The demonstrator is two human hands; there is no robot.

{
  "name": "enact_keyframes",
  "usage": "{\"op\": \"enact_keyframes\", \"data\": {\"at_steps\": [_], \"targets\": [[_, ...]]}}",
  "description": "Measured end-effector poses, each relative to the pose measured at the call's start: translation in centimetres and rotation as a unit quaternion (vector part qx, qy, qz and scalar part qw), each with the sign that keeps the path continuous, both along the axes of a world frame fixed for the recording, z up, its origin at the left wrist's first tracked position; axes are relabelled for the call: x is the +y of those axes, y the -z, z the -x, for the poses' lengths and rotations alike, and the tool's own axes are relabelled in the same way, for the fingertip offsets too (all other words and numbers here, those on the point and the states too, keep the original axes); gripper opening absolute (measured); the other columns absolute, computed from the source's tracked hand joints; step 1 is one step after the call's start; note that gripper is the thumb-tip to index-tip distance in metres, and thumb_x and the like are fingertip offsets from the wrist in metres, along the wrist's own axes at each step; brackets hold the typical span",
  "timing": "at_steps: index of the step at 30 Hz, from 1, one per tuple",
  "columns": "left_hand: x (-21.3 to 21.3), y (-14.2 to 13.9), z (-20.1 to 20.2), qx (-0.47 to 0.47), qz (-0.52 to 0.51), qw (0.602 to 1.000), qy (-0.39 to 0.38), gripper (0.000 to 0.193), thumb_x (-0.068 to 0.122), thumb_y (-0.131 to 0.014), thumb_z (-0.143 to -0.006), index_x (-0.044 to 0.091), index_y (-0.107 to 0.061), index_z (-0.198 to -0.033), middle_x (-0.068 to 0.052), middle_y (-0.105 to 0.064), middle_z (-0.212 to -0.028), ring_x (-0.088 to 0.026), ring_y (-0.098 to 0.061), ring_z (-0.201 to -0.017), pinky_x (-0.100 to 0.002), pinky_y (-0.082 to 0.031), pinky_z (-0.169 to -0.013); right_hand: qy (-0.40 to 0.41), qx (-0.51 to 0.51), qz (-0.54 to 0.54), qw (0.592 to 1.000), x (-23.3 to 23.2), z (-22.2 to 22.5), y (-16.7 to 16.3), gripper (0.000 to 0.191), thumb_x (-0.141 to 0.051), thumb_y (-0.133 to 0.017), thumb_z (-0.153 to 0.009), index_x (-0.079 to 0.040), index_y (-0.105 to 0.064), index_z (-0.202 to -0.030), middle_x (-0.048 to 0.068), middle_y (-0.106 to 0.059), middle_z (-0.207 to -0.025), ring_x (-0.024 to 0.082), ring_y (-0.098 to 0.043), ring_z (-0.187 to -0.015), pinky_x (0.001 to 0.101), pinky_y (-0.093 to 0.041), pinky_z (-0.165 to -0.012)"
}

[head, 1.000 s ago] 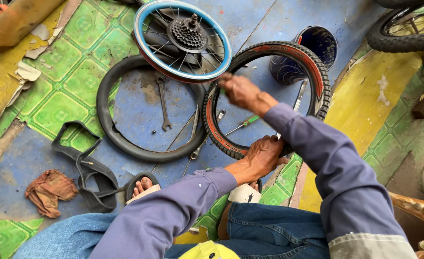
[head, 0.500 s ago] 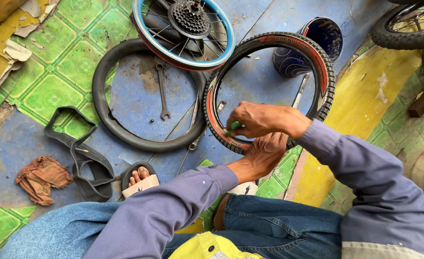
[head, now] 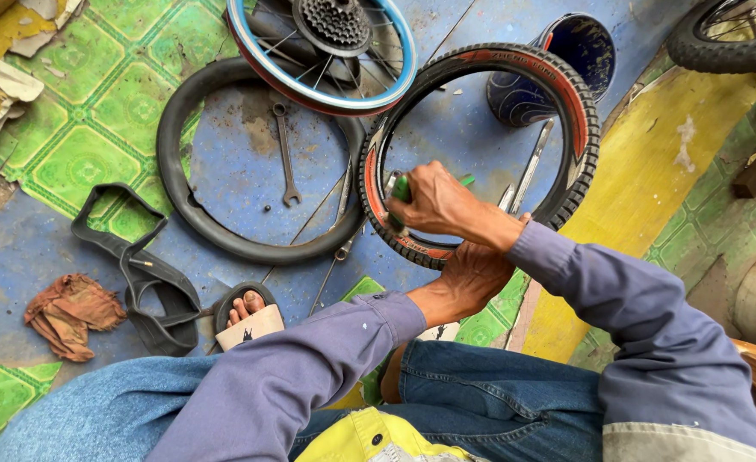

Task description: The person sits on the floor and mounts a bicycle tire onto a wheel rim. They use a green plastic tool to pry the tire bead over the rim edge, then switch to metal tire levers to work the tire fully onto the rim.

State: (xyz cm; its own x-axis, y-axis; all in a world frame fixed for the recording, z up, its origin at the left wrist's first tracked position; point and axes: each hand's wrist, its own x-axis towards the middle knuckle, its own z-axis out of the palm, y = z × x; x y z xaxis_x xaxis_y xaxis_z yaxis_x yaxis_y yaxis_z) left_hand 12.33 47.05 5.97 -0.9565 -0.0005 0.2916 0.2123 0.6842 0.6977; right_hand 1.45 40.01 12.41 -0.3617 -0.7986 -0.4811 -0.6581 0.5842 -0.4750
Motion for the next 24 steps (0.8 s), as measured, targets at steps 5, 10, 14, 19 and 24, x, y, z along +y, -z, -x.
{"op": "enact_keyframes", "data": {"at_steps": [5, 10, 14, 19, 24], "targets": [[0.4, 0.0, 0.1, -0.03, 0.072, 0.997, 0.024, 0.049, 0.011, -0.062, -0.091, -0.003, -0.051, -0.136, -0.018, -0.059, -0.129, -0.031, -0.057, -0.126, -0.044, -0.045, -0.106, -0.057, -0.039, -0.1, 0.993, 0.6, 1.5, -1.7, 0.035, -0.026, -0.068, -0.084, 0.004, -0.068, -0.067, 0.026, -0.059, -0.056, 0.034, -0.058, -0.047, 0.0449, -0.053, -0.055], [-0.4, -0.9, 0.2, 0.03, 0.146, 0.989, -0.026, 0.061, 0.019, -0.055, -0.098, -0.006, -0.041, -0.151, -0.02, -0.05, -0.148, -0.031, -0.047, -0.14, -0.043, -0.036, -0.116, -0.055, -0.041, -0.229, 0.971, 0.7, 3.9, -5.3, 0.034, -0.028, -0.071, -0.083, 0.004, -0.069, -0.07, 0.024, -0.065, -0.062, 0.037, -0.065, -0.056, 0.0445, -0.054, -0.057], [-0.9, -1.3, 0.1, 0.097, 0.188, 0.977, -0.021, 0.06, 0.022, -0.048, -0.107, -0.002, -0.036, -0.16, -0.019, -0.037, -0.164, -0.03, -0.032, -0.155, -0.046, -0.02, -0.127, -0.088, -0.068, -0.197, 0.974, 1.5, 5.7, -6.9, 0.028, -0.028, -0.074, -0.078, -0.001, -0.078, -0.076, 0.017, -0.07, -0.063, 0.028, -0.067, -0.054, 0.0406, -0.054, -0.055], [-1.2, -1.1, 0.3, 0.177, 0.276, 0.944, 0.026, 0.06, 0.022, -0.043, -0.107, 0.004, -0.035, -0.164, -0.009, -0.025, -0.173, -0.025, -0.014, -0.162, -0.05, -0.003, -0.132, -0.083, -0.122, -0.223, 0.964, 2.9, 8.4, -8.3, 0.023, -0.028, -0.074, -0.08, -0.006, -0.08, -0.081, 0.008, -0.076, -0.065, 0.019, -0.069, -0.053, 0.0385, -0.056, -0.052], [-1.2, -0.6, 0.2, 0.188, 0.267, 0.944, 0.04, 0.058, 0.026, -0.045, -0.11, 0.009, -0.039, -0.165, -0.006, -0.02, -0.175, -0.021, -0.01, -0.163, -0.053, 0.001, -0.133, -0.114, -0.011, -0.256, 0.96, 4.1, 11.1, -11.7, 0.02, -0.027, -0.073, -0.083, -0.009, -0.082, -0.084, 0.01, -0.077, -0.067, 0.021, -0.069, -0.055, 0.0388, -0.056, -0.055]]}}
